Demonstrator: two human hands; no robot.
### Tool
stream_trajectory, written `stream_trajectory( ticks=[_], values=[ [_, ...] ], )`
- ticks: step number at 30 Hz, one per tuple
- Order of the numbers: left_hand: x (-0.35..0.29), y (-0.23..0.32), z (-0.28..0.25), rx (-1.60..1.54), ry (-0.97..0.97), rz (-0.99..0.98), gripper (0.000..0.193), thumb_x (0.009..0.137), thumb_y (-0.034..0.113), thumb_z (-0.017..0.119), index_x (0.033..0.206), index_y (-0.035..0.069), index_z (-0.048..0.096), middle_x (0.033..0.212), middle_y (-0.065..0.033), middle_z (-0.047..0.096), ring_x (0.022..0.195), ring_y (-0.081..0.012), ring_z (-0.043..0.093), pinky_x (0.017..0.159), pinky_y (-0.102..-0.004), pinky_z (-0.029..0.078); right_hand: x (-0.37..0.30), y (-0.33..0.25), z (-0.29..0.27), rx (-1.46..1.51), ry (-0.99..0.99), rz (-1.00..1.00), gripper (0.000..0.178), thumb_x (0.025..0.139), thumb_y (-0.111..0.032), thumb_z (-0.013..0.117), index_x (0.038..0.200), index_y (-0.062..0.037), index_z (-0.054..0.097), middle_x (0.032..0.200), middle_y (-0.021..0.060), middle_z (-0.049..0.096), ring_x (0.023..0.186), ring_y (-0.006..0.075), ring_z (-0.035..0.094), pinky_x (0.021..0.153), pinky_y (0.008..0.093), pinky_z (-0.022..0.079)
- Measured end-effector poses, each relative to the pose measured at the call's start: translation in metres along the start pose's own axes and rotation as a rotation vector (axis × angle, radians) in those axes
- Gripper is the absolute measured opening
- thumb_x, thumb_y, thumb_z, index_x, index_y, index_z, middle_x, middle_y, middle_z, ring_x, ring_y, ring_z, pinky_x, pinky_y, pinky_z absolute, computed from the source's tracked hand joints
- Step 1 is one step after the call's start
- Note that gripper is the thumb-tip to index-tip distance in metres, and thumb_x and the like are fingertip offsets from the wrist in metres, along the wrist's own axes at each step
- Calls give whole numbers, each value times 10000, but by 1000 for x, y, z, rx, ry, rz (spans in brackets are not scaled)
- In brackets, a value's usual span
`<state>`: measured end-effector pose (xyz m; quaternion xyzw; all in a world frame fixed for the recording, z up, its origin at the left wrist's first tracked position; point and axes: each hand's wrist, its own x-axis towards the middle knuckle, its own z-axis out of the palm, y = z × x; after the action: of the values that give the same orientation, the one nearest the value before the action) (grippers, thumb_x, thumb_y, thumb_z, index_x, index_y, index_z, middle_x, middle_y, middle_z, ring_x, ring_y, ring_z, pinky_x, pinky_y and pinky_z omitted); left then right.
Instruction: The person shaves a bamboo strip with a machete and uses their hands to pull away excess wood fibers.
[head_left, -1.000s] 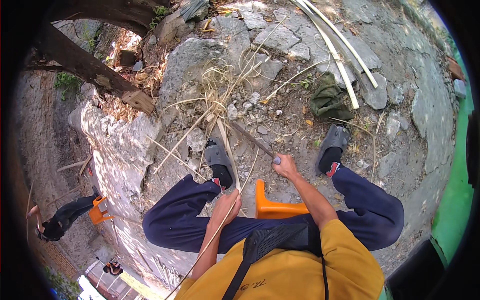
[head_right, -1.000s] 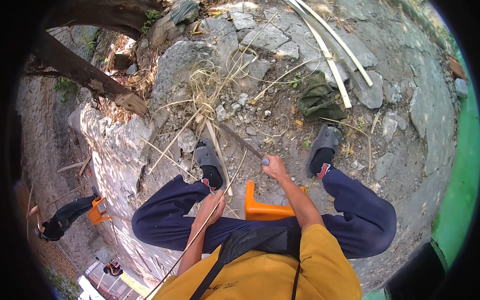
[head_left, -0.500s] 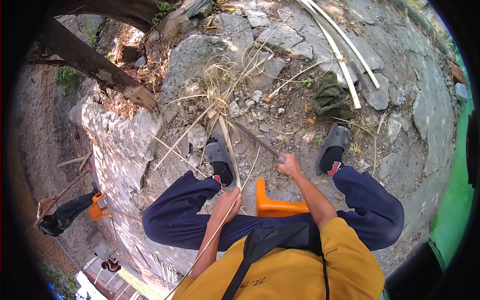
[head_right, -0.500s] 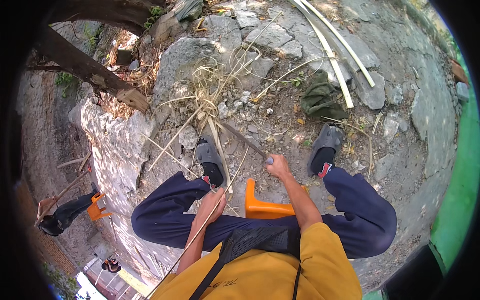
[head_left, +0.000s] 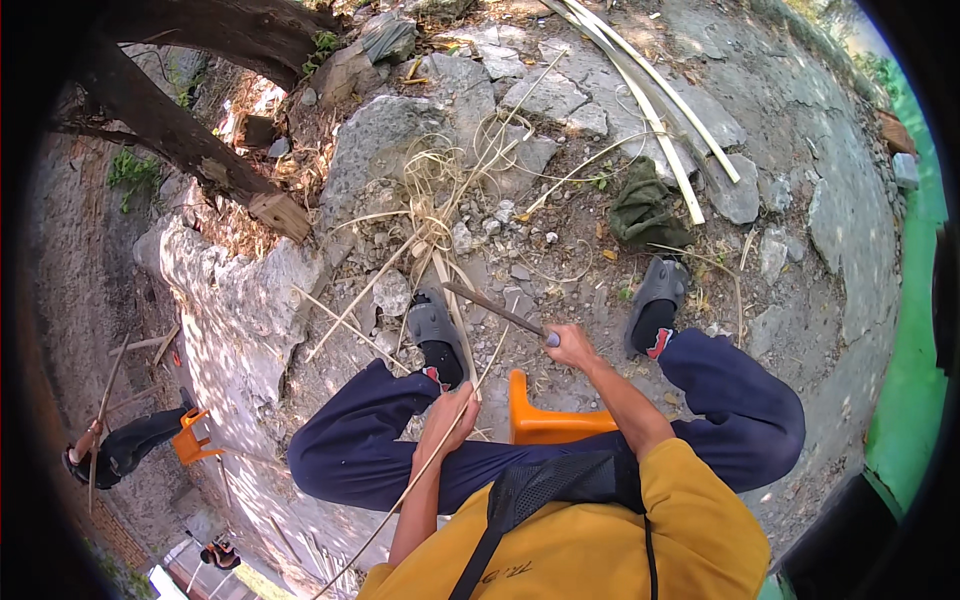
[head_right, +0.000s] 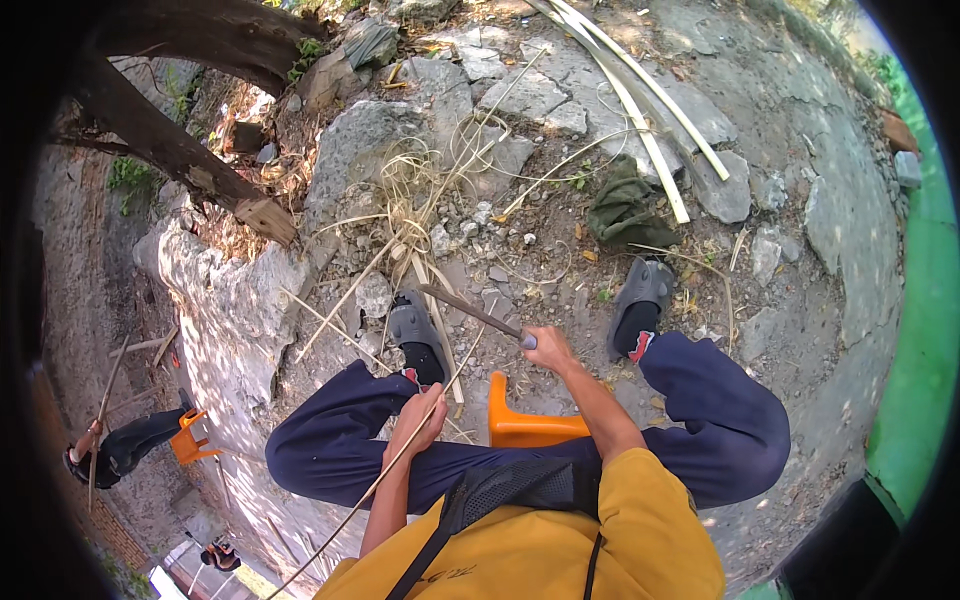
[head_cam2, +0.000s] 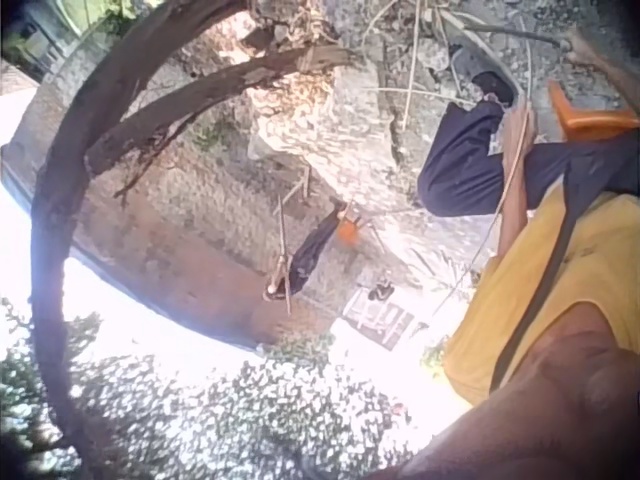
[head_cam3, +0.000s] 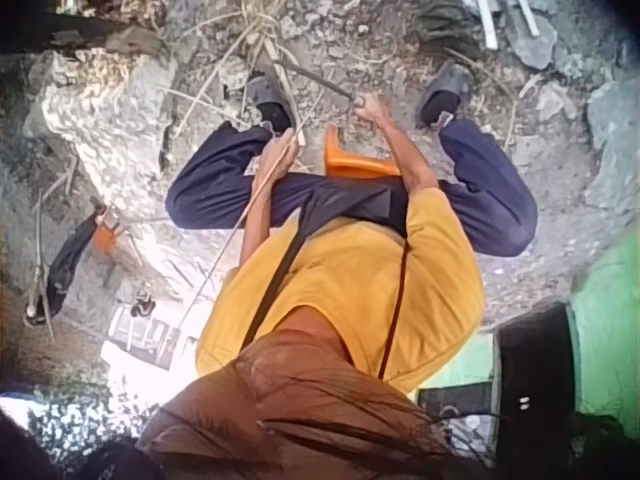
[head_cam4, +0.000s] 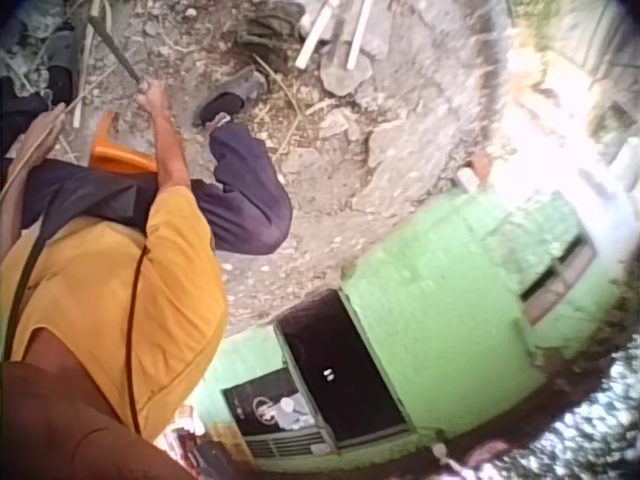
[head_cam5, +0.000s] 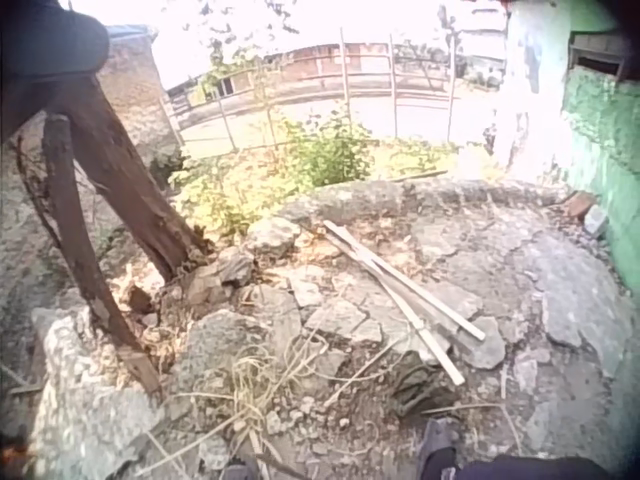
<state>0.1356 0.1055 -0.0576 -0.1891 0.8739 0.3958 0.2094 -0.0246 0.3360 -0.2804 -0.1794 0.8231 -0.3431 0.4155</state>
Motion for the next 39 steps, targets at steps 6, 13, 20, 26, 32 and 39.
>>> stream_trajectory(
  ticks=[6,13,20,26,32,39],
  values=[
    [1,3,2,-13,-4,-13,170,1006,163,518,919,26,468,690,-274,521,707,-508,559,625,-553,399,8,-10,1,-17,86,133,223,762,-187,630,941,-83,713,874,240,715,867,467,681,790,534,542],
    [0,6,0,160,-19,99,168,1000,173,543,904,37,512,700,-256,593,715,-494,597,675,-583,445,23,-20,-10,-71,28,99,250,735,-175,631,952,-78,708,883,248,716,898,472,682,821,544,551],
    [8,11,-7,49,0,47,210,1036,187,469,889,39,482,722,-224,501,708,-462,502,681,-493,373,25,-10,-3,-54,80,73,223,736,-181,631,922,-84,707,880,252,710,889,479,676,814,543,547],
    [6,13,-9,34,38,62,207,1034,171,474,874,39,485,736,-222,511,720,-462,509,685,-489,377,23,-8,-2,0,64,83,221,755,-174,612,934,-100,718,890,251,707,891,465,677,802,542,542],
    [10,14,-8,72,31,48,208,1021,189,502,892,26,492,765,-216,592,778,-465,587,737,-521,422,26,-3,-11,-88,3,74,229,732,-167,621,926,-100,721,896,228,721,910,458,682,822,525,549],
    [16,11,-5,-57,146,-31,213,1017,200,522,941,3,549,790,-220,552,779,-420,576,704,-489,443,30,-9,-30,-144,-102,100,264,719,-191,671,957,-90,727,939,220,730,922,431,688,848,497,543]
  ],
)
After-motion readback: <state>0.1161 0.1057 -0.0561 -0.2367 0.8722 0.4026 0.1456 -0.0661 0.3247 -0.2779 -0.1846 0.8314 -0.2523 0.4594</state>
